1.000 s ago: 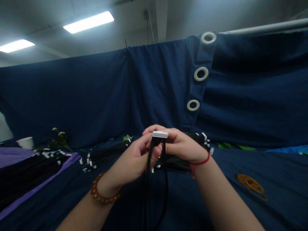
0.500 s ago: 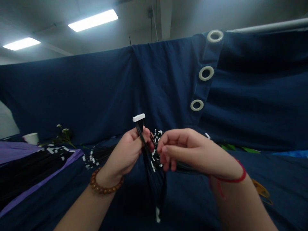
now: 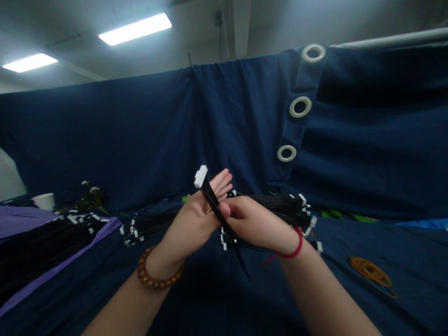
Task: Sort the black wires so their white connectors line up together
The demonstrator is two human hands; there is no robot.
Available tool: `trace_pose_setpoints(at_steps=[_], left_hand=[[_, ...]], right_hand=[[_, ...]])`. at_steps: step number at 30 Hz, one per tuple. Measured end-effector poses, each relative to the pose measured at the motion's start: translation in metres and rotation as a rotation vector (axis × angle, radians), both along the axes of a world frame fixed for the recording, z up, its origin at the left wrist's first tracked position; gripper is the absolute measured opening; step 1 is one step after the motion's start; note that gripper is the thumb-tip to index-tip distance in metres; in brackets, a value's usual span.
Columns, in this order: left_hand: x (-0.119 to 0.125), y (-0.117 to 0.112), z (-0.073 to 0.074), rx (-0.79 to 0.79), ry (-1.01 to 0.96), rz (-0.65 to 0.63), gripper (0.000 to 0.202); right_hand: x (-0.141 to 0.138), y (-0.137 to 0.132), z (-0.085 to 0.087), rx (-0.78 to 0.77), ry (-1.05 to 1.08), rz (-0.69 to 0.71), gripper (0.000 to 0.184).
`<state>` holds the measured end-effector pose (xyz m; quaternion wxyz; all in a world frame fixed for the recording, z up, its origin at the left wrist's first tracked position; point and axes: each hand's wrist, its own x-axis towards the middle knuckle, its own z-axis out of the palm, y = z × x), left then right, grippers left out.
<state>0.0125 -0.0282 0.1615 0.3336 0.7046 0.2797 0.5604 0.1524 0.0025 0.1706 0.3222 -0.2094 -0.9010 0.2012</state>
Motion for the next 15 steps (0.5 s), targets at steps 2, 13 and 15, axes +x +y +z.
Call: trace_pose_setpoints(at_steps=[2, 13, 15], left_hand=[[-0.006, 0.005, -0.004, 0.017, 0.121, 0.063, 0.107], [-0.019, 0.007, 0.001, 0.107, 0.582, 0.241, 0.096], [-0.018, 0.005, 0.004, 0.077, 0.556, 0.254, 0.092]], right_hand=[[0.004, 0.001, 0.002, 0.008, 0.036, 0.013, 0.019], [0.036, 0.01, 0.012, 0.181, 0.359, -0.196, 0.013], [0.042, 0.015, 0.013, 0.23, 0.359, -0.251, 0.013]])
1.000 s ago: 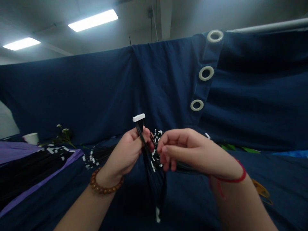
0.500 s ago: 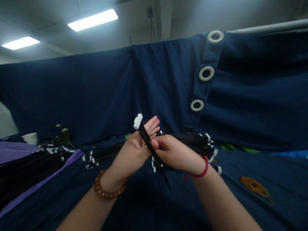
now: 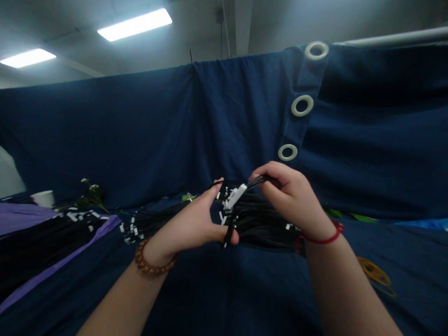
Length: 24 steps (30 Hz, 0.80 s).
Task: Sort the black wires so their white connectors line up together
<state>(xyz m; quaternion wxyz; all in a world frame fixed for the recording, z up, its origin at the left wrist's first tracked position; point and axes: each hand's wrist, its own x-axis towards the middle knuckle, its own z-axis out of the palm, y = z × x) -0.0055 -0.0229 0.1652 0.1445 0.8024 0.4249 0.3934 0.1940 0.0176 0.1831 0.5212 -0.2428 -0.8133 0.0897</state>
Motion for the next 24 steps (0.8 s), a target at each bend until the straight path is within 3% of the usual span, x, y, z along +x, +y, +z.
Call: trace_pose_setpoints(at_steps=[2, 6, 11, 13, 16, 19, 24], left_hand=[[0.002, -0.002, 0.001, -0.015, 0.045, 0.05, 0.078], [0.008, -0.008, 0.001, 0.006, 0.203, 0.166, 0.034], [0.009, -0.013, 0.002, 0.111, 0.056, 0.244, 0.036], [0.008, -0.012, 0.003, 0.005, -0.023, 0.158, 0.033], [0.007, -0.007, 0.004, -0.224, -0.2, -0.089, 0.029], [0.008, -0.006, 0.004, -0.339, -0.334, -0.298, 0.025], [0.01, -0.01, 0.002, -0.523, -0.471, -0.389, 0.023]], right_hand=[[0.002, 0.005, -0.001, 0.01, -0.05, -0.007, 0.015], [-0.008, 0.016, -0.011, -0.08, -0.229, 0.121, 0.02], [-0.032, 0.031, -0.032, -0.217, -0.295, 0.285, 0.019], [-0.038, 0.036, -0.039, -0.263, -0.271, 0.356, 0.021], [-0.04, 0.038, -0.043, -0.326, -0.215, 0.476, 0.028], [-0.039, 0.036, -0.042, -0.384, -0.169, 0.594, 0.027], [-0.038, 0.035, -0.04, -0.418, -0.086, 0.633, 0.022]])
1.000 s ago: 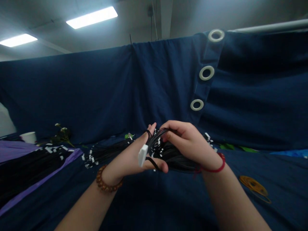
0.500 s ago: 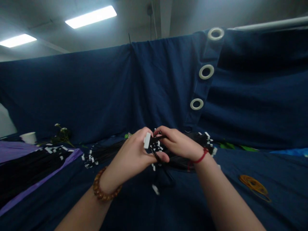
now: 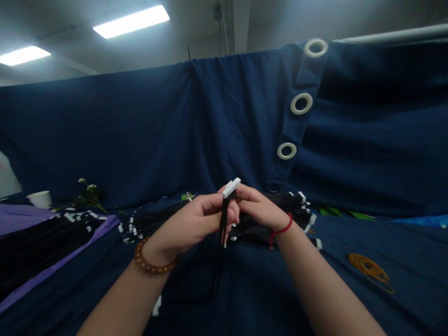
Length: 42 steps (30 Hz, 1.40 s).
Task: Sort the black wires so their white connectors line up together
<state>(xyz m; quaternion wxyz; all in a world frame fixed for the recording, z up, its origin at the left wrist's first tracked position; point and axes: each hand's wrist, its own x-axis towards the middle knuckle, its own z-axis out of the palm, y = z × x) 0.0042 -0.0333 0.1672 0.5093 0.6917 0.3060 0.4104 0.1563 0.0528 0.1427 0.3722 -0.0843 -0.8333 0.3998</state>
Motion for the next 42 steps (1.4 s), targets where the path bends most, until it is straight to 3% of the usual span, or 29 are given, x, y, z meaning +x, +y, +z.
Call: trace_pose_setpoints(at_steps=[3, 5, 9, 11, 15, 20, 24, 27, 30, 33, 36, 38, 42], left_hand=[[0.002, -0.001, 0.0, -0.086, -0.113, 0.023, 0.023], [0.004, 0.001, 0.001, -0.043, -0.207, 0.095, 0.022], [0.002, 0.009, 0.005, 0.124, -0.303, 0.338, 0.021], [-0.002, 0.014, 0.006, 0.216, -0.319, 0.493, 0.021], [-0.01, 0.022, 0.002, 0.412, -0.302, 0.677, 0.032], [-0.01, 0.021, 0.002, 0.528, -0.239, 0.693, 0.04], [-0.017, 0.016, 0.007, 0.569, -0.134, 0.727, 0.044], [-0.032, 0.016, 0.012, 0.575, 0.095, 0.774, 0.052], [-0.045, 0.019, 0.013, 0.758, 0.365, 1.005, 0.044], [-0.048, 0.023, 0.012, 0.972, 0.423, 1.227, 0.021], [-0.047, 0.028, 0.01, 1.023, 0.337, 1.221, 0.003], [-0.047, 0.033, 0.008, 0.991, 0.288, 1.162, 0.009], [-0.049, 0.043, 0.008, 0.741, 0.008, 1.026, 0.019]], right_hand=[[-0.003, 0.004, -0.004, 0.009, -0.014, -0.038, 0.02], [-0.005, 0.006, -0.007, 0.033, -0.032, -0.084, 0.022], [-0.009, 0.005, -0.007, 0.044, 0.003, -0.168, 0.043], [-0.011, 0.003, -0.006, 0.002, 0.039, -0.168, 0.045], [-0.018, -0.005, -0.004, -0.124, 0.125, -0.087, 0.033], [-0.03, -0.009, -0.011, -0.311, 0.08, 0.185, 0.032], [-0.028, -0.003, -0.018, -0.445, 0.017, 0.288, 0.017], [-0.019, 0.004, -0.017, -0.556, 0.05, 0.315, 0.016], [-0.009, 0.006, -0.013, -0.64, 0.092, 0.334, 0.018], [-0.004, 0.004, -0.008, -0.687, 0.072, 0.346, 0.017], [-0.003, 0.0, -0.007, -0.707, 0.014, 0.349, 0.017], [-0.005, -0.001, -0.007, -0.711, -0.018, 0.346, 0.017], [-0.004, -0.002, -0.007, -0.702, -0.035, 0.32, 0.019]])
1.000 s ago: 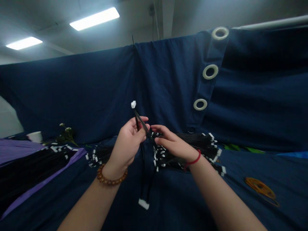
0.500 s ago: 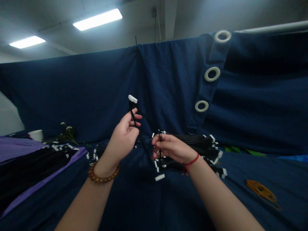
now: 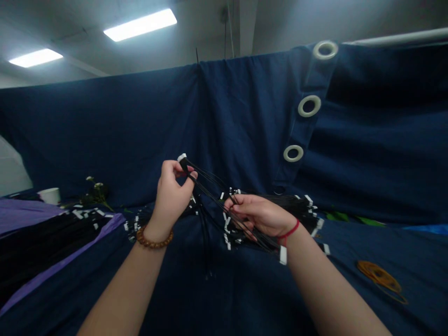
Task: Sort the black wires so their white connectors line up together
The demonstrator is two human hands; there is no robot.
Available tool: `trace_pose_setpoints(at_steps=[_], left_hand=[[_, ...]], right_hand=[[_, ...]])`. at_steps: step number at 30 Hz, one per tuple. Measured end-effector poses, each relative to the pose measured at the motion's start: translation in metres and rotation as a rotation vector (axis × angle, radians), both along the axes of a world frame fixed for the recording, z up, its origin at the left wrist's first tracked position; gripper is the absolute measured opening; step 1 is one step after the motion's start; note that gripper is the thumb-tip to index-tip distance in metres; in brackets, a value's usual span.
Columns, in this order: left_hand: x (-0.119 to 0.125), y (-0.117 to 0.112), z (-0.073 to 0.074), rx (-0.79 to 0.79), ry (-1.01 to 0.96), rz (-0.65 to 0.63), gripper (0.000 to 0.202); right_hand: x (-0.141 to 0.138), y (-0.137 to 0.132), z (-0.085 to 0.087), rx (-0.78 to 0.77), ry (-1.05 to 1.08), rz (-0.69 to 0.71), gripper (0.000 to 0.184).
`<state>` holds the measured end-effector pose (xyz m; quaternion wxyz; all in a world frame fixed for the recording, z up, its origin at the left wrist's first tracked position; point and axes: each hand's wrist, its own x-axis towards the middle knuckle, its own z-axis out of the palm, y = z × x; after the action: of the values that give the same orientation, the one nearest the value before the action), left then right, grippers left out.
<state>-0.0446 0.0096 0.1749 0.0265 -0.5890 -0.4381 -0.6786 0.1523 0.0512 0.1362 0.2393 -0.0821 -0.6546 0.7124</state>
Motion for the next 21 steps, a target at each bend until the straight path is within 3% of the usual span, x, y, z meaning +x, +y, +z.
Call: trace_pose_setpoints(at_steps=[4, 7, 12, 21], left_hand=[[-0.001, -0.001, 0.003, -0.313, -0.341, -0.488, 0.016], [-0.001, -0.006, 0.004, -0.475, -0.327, -0.653, 0.012], [-0.002, -0.005, 0.004, -0.402, -0.367, -0.611, 0.013], [-0.006, 0.003, 0.005, -0.171, -0.507, -0.458, 0.007]], right_hand=[[0.008, 0.001, 0.005, 0.027, -0.006, -0.061, 0.02], [0.017, 0.004, 0.01, 0.045, -0.045, -0.128, 0.022], [0.024, 0.005, 0.015, 0.072, -0.07, -0.257, 0.03], [0.031, -0.003, 0.02, 0.155, -0.066, -0.225, 0.075]])
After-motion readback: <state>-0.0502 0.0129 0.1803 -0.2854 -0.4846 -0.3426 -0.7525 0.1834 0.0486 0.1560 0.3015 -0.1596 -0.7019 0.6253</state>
